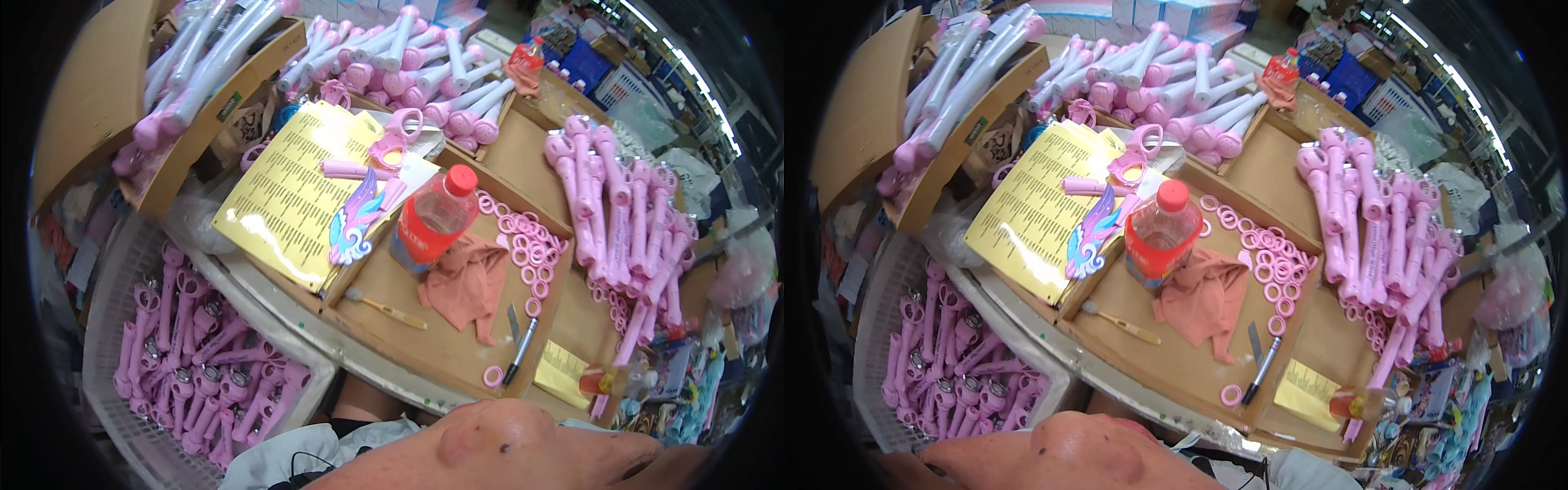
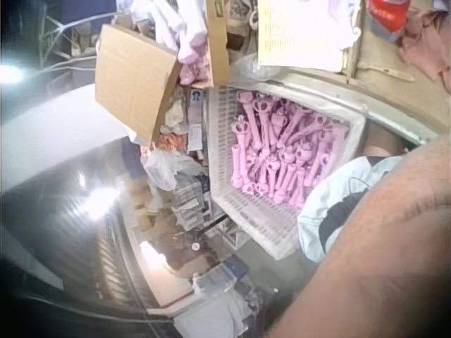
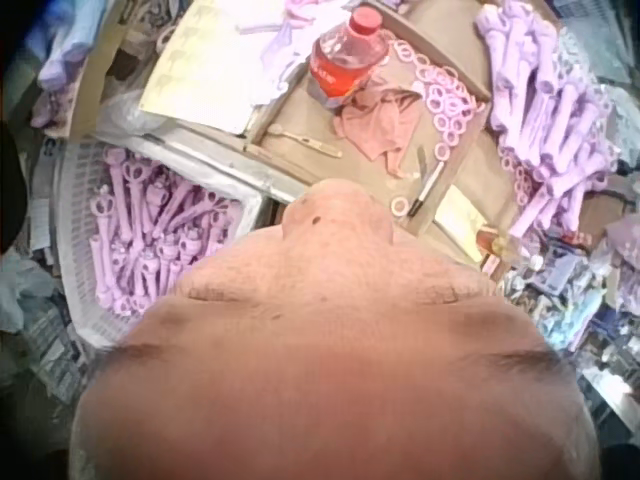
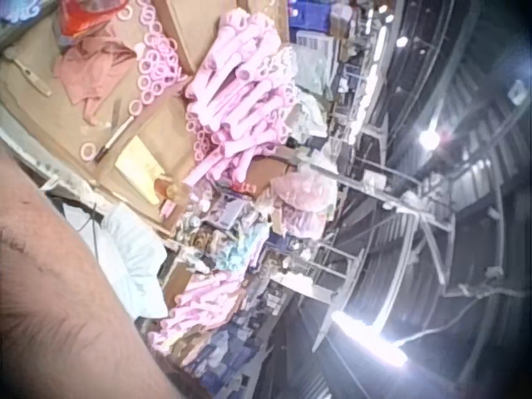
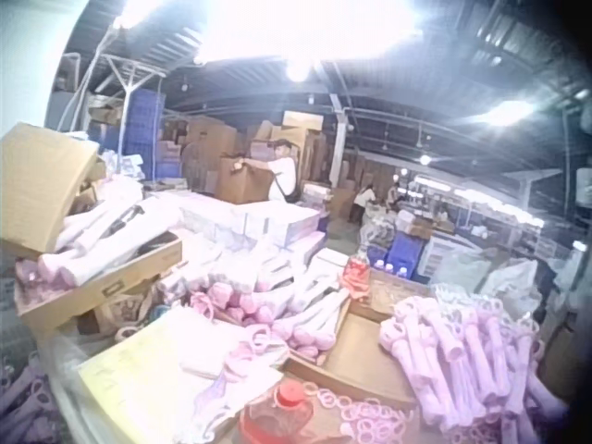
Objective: The person assembles pink light-up wands by inserting a crown-shaped top into the handle, testing the light, and writing on the handle with a marker. They repeat this process for multiple wands, occasionally checking a yellow paper list.
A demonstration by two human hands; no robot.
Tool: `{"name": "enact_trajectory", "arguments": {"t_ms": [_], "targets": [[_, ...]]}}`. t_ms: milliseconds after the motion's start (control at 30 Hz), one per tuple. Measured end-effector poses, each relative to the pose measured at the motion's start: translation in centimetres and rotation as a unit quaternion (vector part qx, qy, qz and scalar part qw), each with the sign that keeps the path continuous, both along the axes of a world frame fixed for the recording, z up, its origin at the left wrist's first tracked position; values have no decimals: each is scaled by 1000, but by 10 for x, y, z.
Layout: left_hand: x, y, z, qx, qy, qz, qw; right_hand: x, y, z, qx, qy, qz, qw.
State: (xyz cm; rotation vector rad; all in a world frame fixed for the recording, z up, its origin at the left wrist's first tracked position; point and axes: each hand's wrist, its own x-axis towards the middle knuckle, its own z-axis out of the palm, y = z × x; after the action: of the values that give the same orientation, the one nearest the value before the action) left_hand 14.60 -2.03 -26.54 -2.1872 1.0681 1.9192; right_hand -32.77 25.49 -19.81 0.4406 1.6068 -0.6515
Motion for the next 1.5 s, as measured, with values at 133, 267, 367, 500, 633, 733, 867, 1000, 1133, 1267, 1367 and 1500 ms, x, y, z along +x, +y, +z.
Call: {"name": "enact_trajectory", "arguments": {"t_ms": [133,267,367,500,633,733,867,1000,1133,1267,1367,1500], "targets": [[-10,1,19,18,-16,11,1000,20,-21,1,17,-29,-65,997],[-5,7,22,2,-1,9,1000,21,-15,-2,-2,-46,-95,994],[5,12,5,-22,20,-9,1000,25,4,-18,-29,-54,-116,991],[21,20,-17,-46,51,-46,997,57,43,-47,-54,-84,-159,982],[24,19,-21,-63,82,-90,991,82,58,-72,-55,-113,-59,990],[23,12,-19,-68,101,-126,984,72,48,-100,-32,-69,146,986],[26,5,-16,-67,92,-148,982,48,43,-142,49,-279,195,939],[24,6,-8,-61,73,-145,985,36,55,-165,132,-523,212,815],[12,7,-2,-44,49,-137,988,40,71,-160,42,-374,150,914],[2,-6,-3,-16,23,-122,992,52,76,-136,-14,-242,93,966],[-12,-30,-5,4,9,-125,992,61,74,-106,-20,-173,72,982],[-28,-54,9,34,-5,-126,991,71,71,-50,-11,-98,58,993]]}}
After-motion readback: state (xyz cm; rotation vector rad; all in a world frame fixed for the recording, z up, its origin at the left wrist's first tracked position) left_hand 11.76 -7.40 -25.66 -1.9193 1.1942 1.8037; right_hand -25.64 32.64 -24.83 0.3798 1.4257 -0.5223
